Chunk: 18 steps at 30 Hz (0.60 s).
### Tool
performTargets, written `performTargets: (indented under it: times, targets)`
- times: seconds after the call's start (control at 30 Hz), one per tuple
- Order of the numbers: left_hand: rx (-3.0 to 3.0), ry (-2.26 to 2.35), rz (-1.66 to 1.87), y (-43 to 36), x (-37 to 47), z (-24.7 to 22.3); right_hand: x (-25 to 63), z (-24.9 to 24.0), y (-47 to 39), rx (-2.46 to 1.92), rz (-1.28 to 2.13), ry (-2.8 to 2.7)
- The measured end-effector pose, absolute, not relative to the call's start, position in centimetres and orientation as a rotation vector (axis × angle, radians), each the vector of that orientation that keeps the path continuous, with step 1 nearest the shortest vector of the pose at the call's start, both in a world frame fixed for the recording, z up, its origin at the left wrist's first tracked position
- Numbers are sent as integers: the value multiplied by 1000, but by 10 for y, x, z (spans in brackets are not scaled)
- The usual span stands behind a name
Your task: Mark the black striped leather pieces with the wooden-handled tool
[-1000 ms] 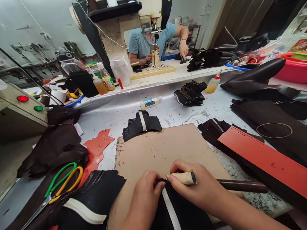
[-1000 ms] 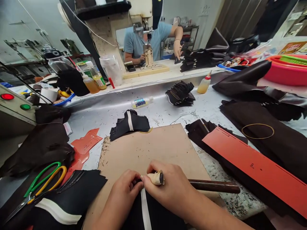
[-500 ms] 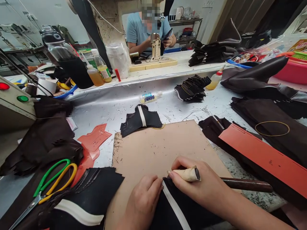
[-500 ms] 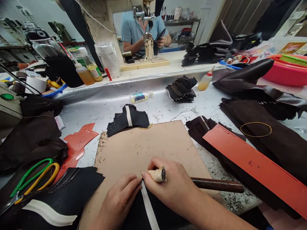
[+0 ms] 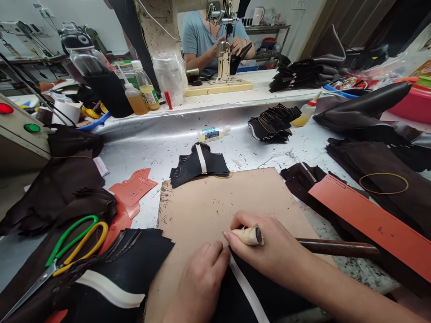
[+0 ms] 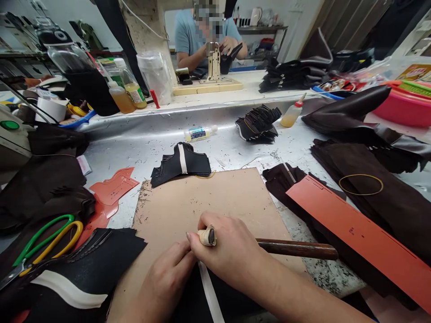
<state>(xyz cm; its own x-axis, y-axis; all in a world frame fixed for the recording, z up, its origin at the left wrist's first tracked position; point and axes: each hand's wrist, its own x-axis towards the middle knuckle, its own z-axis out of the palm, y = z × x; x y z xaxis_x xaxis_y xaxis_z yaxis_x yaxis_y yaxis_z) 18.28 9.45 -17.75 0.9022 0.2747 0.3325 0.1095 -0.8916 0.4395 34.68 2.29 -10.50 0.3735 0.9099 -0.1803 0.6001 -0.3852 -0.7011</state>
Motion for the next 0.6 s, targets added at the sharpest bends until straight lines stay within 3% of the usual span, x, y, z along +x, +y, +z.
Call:
performTargets:
  times: [0.23, 0.6]
  targets:
    - [2617, 283, 527, 94, 181, -179, 346, -97, 17, -1901, 661, -1311]
    - [2462, 610, 598, 91, 181, -183, 346, -111, 21, -2085, 723, -1334]
